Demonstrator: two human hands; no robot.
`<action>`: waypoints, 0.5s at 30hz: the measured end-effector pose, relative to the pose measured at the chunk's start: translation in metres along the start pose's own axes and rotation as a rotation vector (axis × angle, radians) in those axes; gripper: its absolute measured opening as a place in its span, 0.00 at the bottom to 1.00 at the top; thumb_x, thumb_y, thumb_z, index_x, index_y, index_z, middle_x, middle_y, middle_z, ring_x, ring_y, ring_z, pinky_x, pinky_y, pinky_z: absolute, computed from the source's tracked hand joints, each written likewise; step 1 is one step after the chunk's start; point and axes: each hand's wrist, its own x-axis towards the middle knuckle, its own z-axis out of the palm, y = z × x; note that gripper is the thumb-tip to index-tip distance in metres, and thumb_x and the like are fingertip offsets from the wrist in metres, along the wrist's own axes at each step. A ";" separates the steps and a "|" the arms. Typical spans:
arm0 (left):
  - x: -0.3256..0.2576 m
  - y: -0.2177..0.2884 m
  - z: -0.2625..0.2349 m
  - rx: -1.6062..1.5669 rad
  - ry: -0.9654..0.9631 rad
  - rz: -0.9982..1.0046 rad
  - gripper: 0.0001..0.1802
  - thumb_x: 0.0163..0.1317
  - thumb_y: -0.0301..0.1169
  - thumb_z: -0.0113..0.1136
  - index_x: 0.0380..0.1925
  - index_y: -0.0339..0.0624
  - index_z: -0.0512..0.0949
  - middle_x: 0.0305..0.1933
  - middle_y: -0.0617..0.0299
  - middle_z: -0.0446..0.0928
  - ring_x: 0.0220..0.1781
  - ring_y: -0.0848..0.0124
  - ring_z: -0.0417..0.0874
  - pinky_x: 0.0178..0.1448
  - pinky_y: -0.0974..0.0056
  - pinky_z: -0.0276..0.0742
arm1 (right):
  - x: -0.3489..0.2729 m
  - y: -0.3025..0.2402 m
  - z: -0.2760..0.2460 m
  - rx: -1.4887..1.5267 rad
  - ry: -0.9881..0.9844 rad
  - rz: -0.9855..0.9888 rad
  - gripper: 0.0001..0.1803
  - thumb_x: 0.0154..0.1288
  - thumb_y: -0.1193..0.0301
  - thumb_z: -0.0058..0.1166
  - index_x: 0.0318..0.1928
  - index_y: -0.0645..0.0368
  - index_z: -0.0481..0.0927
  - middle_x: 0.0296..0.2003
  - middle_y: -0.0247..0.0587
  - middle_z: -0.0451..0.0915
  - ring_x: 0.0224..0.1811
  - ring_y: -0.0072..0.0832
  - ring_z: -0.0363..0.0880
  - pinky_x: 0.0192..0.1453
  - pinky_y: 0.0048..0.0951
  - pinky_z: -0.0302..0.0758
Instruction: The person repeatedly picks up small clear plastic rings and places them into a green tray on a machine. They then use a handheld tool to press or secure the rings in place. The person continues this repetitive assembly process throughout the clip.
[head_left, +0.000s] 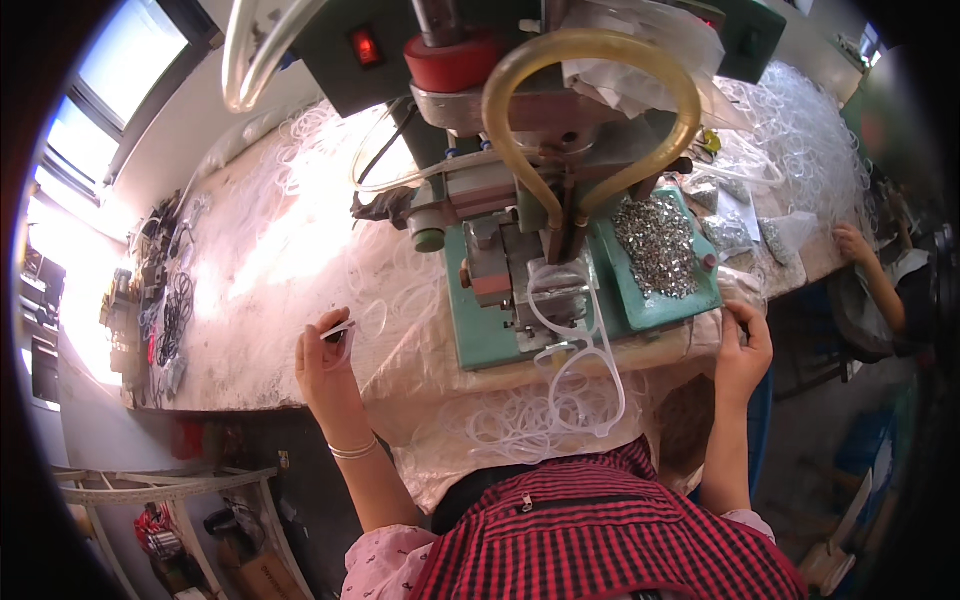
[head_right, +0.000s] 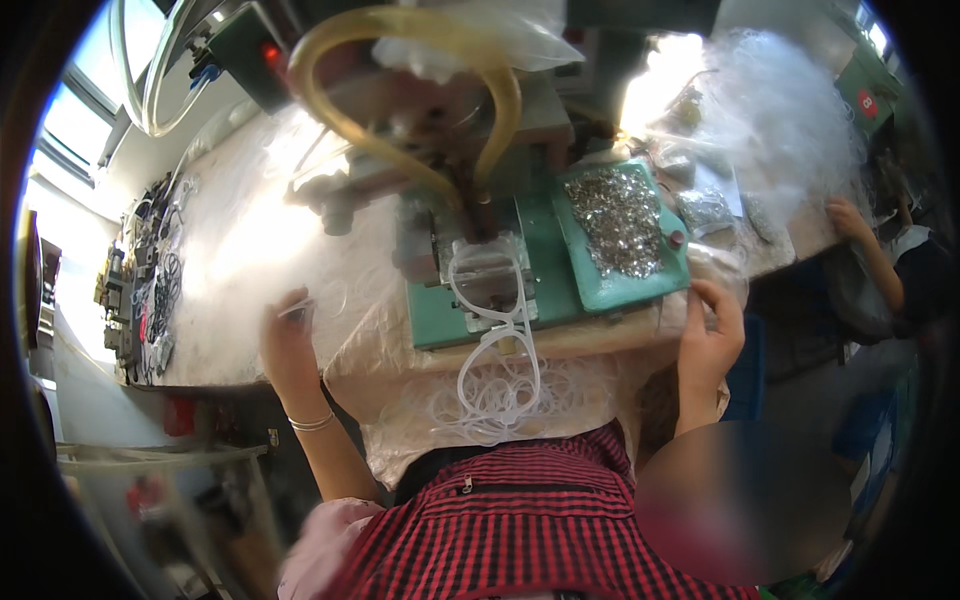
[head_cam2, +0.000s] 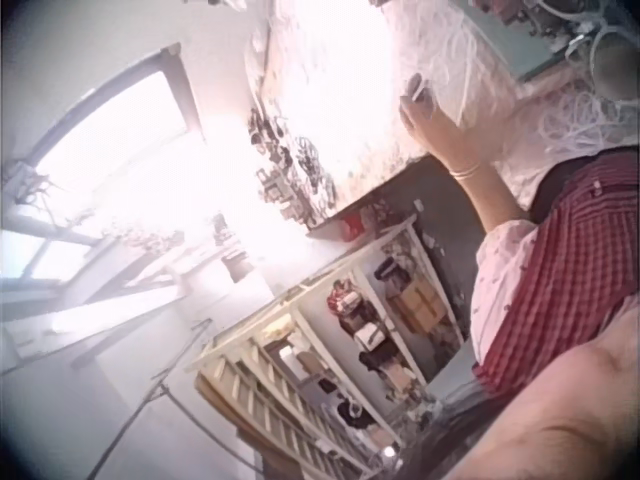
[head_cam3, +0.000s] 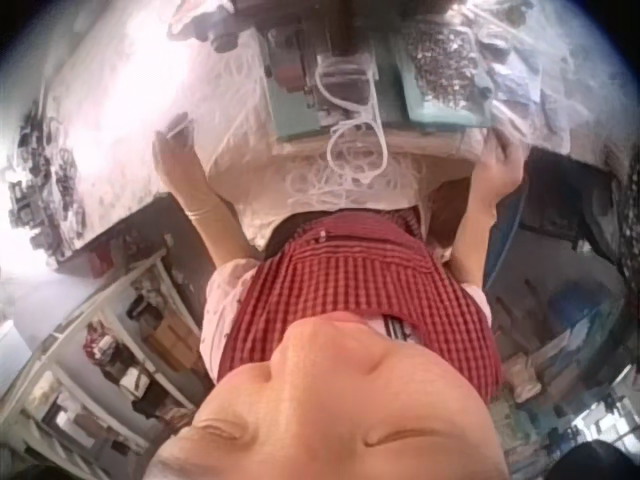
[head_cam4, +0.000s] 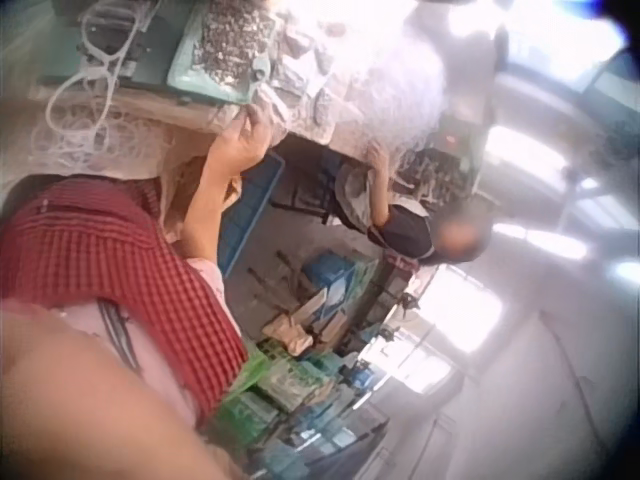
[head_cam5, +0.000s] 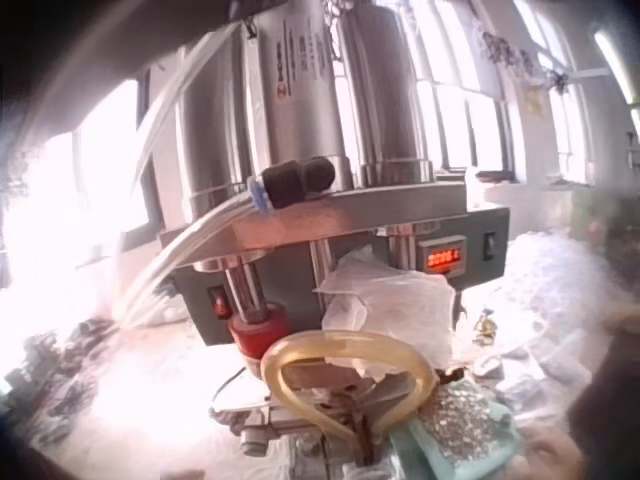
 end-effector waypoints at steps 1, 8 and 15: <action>-0.002 0.009 0.008 -0.170 -0.045 0.001 0.14 0.76 0.29 0.56 0.28 0.37 0.75 0.49 0.47 0.85 0.55 0.60 0.85 0.60 0.60 0.81 | 0.000 -0.020 0.006 0.094 -0.043 -0.013 0.06 0.69 0.83 0.59 0.44 0.65 0.84 0.39 0.35 0.85 0.43 0.23 0.81 0.51 0.24 0.76; 0.006 0.042 0.087 0.363 -0.228 0.312 0.13 0.76 0.29 0.55 0.30 0.35 0.75 0.38 0.48 0.86 0.43 0.63 0.88 0.51 0.61 0.84 | 0.052 -0.131 0.077 0.399 -0.303 -0.434 0.10 0.62 0.81 0.59 0.44 0.65 0.84 0.37 0.47 0.86 0.42 0.37 0.86 0.49 0.32 0.79; -0.019 0.012 0.068 0.105 -0.064 0.229 0.13 0.76 0.30 0.54 0.29 0.39 0.72 0.34 0.48 0.85 0.38 0.64 0.87 0.49 0.59 0.84 | 0.016 -0.141 0.105 0.833 -0.439 0.148 0.23 0.62 0.81 0.60 0.58 0.65 0.74 0.43 0.43 0.87 0.48 0.27 0.87 0.53 0.28 0.80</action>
